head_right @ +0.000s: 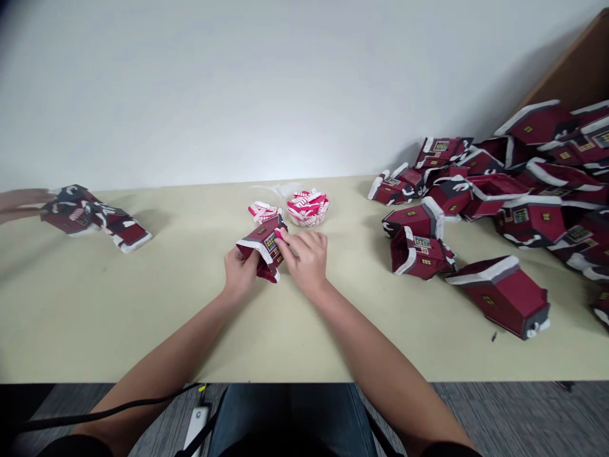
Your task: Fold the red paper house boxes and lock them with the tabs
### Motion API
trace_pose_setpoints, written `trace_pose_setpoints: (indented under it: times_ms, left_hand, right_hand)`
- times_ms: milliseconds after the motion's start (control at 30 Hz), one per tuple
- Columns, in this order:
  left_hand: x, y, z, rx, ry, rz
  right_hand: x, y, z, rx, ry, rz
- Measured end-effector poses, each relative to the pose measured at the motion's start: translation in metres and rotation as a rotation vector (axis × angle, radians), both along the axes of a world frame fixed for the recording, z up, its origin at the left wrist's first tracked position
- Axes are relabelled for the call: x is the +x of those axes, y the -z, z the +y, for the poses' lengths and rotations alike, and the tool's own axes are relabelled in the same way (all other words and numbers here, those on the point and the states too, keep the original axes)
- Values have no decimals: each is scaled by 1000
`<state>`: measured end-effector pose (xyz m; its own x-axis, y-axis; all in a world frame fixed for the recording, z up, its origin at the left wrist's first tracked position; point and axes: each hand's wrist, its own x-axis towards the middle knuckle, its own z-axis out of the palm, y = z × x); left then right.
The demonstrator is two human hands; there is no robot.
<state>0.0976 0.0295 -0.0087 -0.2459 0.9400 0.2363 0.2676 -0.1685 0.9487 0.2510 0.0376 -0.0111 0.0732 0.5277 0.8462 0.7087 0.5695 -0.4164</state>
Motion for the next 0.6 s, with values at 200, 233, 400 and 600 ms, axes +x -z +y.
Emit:
trace_pose_setpoints:
  times_ms: [200, 233, 400, 600]
  left_hand:
    - [1, -4, 1, -85, 45, -62]
    - [1, -4, 1, -90, 52, -61]
    - [1, -1, 2, -112, 29, -25]
    - [1, -1, 1, -123, 36, -42]
  right_hand:
    - [7, -7, 3, -47, -96, -35]
    - [7, -7, 3, -61, -87, -40]
    - [2, -3, 0, -150, 3, -58]
    - [1, -5, 0, -295, -139, 61]
